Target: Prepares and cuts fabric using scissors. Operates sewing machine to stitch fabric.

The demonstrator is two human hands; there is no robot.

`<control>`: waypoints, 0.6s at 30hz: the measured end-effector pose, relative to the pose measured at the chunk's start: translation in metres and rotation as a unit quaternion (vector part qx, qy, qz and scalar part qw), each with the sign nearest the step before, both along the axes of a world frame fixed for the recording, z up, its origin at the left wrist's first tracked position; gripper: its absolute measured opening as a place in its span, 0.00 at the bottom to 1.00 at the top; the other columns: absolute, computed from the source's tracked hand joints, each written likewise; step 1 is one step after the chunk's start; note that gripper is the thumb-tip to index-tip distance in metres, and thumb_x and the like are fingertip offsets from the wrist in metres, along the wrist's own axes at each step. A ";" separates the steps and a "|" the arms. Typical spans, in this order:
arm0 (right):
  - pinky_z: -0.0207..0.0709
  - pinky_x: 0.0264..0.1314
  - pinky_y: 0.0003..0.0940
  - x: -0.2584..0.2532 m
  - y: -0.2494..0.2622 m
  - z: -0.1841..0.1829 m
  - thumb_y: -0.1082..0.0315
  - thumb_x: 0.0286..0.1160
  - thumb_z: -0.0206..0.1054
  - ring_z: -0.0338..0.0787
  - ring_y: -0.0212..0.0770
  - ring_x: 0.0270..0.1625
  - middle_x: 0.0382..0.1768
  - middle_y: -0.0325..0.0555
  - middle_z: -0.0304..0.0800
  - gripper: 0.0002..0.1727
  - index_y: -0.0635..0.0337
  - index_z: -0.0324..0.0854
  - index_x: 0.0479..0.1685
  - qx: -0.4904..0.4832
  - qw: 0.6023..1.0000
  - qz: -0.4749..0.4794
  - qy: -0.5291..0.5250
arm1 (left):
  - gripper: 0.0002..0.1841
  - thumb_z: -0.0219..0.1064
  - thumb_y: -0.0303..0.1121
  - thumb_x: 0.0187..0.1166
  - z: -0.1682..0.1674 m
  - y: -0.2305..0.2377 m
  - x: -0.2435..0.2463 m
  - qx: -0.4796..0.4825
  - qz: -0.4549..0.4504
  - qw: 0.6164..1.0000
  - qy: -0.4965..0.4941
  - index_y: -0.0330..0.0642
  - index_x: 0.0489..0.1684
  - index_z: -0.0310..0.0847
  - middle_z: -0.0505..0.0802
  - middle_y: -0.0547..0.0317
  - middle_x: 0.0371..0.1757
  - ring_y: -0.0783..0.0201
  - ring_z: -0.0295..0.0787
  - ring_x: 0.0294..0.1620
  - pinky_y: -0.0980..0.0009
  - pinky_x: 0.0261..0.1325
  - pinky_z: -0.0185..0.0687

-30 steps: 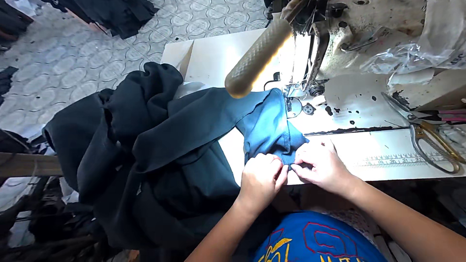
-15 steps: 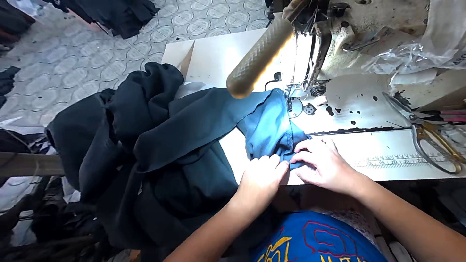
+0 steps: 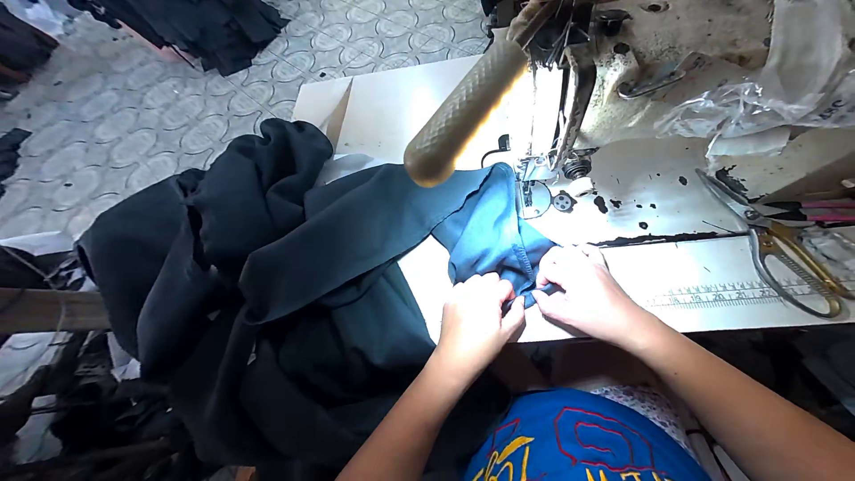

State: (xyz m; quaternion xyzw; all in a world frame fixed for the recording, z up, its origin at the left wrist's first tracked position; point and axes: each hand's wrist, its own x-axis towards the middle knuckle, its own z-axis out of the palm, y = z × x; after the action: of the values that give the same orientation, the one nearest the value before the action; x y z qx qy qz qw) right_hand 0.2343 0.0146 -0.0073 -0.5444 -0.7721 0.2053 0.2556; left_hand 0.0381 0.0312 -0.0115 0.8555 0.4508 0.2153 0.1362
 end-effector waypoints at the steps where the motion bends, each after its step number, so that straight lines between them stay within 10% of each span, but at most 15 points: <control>1: 0.66 0.59 0.58 0.000 0.000 0.001 0.60 0.69 0.66 0.87 0.53 0.49 0.37 0.52 0.88 0.13 0.62 0.86 0.29 -0.005 1.000 0.002 -0.001 | 0.15 0.65 0.39 0.72 0.000 0.000 0.000 -0.004 -0.004 1.000 0.003 0.39 0.20 0.85 0.85 0.51 0.24 0.48 0.88 0.33 0.52 0.34 0.77; 9: 0.63 0.64 0.60 0.002 0.001 0.006 0.62 0.67 0.67 0.85 0.55 0.54 0.41 0.54 0.86 0.11 0.63 0.85 0.33 -0.041 0.999 0.017 0.001 | 0.10 0.67 0.38 0.71 -0.009 -0.004 -0.002 0.028 -0.023 0.998 -0.056 0.44 0.24 0.86 0.87 0.57 0.24 0.53 0.85 0.32 0.51 0.44 0.73; 14: 0.73 0.56 0.47 -0.001 -0.014 -0.012 0.63 0.77 0.63 0.90 0.47 0.51 0.45 0.42 0.94 0.09 0.48 0.88 0.34 0.301 0.942 -0.013 -0.148 | 0.11 0.65 0.34 0.77 -0.015 -0.010 -0.001 0.218 -0.044 0.975 0.008 0.55 0.41 0.97 0.83 0.61 0.19 0.58 0.81 0.26 0.56 0.56 0.72; 18: 0.70 0.60 0.43 0.007 -0.022 -0.023 0.65 0.79 0.61 0.89 0.43 0.46 0.39 0.40 0.94 0.12 0.48 0.93 0.38 0.339 0.925 -0.003 -0.173 | 0.09 0.67 0.26 0.71 0.008 -0.007 0.007 0.246 -0.099 0.960 0.093 0.48 0.36 0.95 0.88 0.59 0.27 0.56 0.87 0.33 0.52 0.58 0.76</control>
State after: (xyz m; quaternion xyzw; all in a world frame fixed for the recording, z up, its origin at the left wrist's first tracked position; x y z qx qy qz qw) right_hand 0.2415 -0.0072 -0.0302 -0.4545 -0.8264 -0.1670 0.2875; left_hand 0.0453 0.0244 -0.0036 0.9194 0.3074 0.2240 -0.1003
